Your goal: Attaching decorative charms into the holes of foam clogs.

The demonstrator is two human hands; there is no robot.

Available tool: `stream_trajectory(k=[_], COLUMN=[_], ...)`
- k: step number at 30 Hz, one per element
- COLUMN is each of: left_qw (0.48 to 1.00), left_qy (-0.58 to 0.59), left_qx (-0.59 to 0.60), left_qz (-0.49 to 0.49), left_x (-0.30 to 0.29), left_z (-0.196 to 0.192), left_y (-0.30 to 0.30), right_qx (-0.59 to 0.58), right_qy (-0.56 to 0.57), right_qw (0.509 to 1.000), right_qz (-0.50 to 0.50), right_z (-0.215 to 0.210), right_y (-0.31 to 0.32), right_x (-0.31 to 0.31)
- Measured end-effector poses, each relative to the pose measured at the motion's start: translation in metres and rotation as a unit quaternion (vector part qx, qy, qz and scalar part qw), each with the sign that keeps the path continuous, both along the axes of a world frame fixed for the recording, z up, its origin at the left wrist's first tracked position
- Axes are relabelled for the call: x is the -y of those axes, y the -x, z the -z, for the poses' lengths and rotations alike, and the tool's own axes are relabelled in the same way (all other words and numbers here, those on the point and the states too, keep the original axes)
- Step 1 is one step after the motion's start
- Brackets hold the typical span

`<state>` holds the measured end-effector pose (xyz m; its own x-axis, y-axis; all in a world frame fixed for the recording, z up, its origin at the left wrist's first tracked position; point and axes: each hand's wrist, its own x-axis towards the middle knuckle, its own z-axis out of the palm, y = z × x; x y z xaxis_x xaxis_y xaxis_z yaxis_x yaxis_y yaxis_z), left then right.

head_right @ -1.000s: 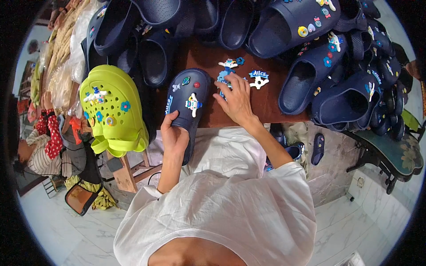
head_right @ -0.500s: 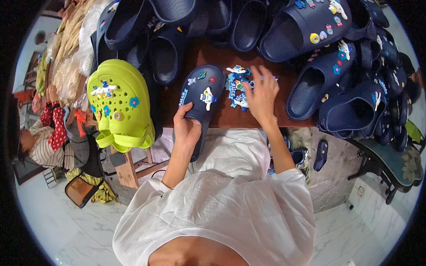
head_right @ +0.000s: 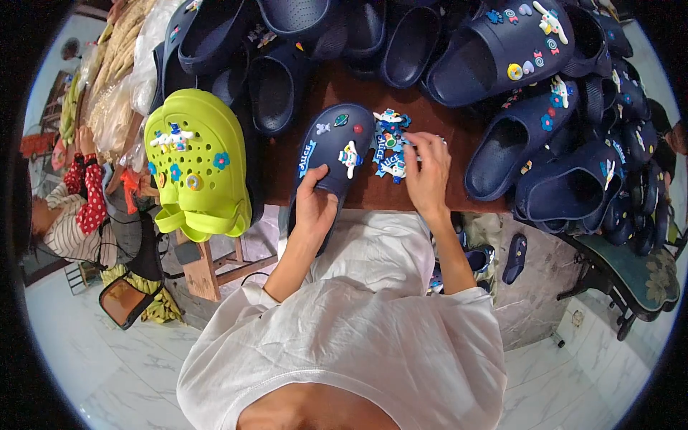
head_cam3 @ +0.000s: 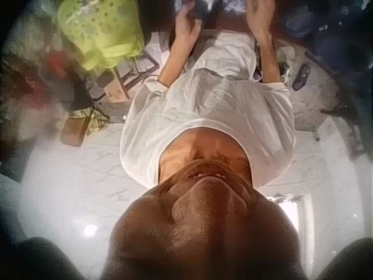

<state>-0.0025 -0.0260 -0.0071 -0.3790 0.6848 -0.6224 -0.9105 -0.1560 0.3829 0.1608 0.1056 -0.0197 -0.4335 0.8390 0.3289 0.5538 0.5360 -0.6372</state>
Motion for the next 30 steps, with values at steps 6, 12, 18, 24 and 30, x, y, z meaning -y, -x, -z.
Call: stream_trajectory(k=[6, 12, 18, 24, 30], left_qw=[1.0, 1.0, 0.986, 0.982, 0.983], left_qy=[0.004, 0.004, 0.011, 0.017, 0.052], left_qx=[-0.004, -0.006, -0.159, -0.174, -0.169], left_qz=[-0.005, 0.013, 0.055, 0.077, 0.049], left_x=[-0.001, 0.003, 0.0, -0.002, 0.002], left_z=[-0.01, 0.003, -0.002, -0.003, -0.01], left_y=[-0.008, -0.003, -0.013, -0.008, -0.012], right_qx=[-0.06, -0.043, -0.071, -0.129, -0.184], right_qy=[0.063, 0.149, 0.177, 0.199, 0.212], right_qw=[0.985, 0.975, 0.97, 0.963, 0.955], right_qz=[-0.147, -0.159, -0.151, -0.132, -0.094], right_z=[-0.034, -0.041, -0.032, -0.02, -0.005], right_y=[0.038, 0.051, 0.057, 0.06, 0.053], right_x=[0.013, 0.029, 0.031, 0.031, 0.055])
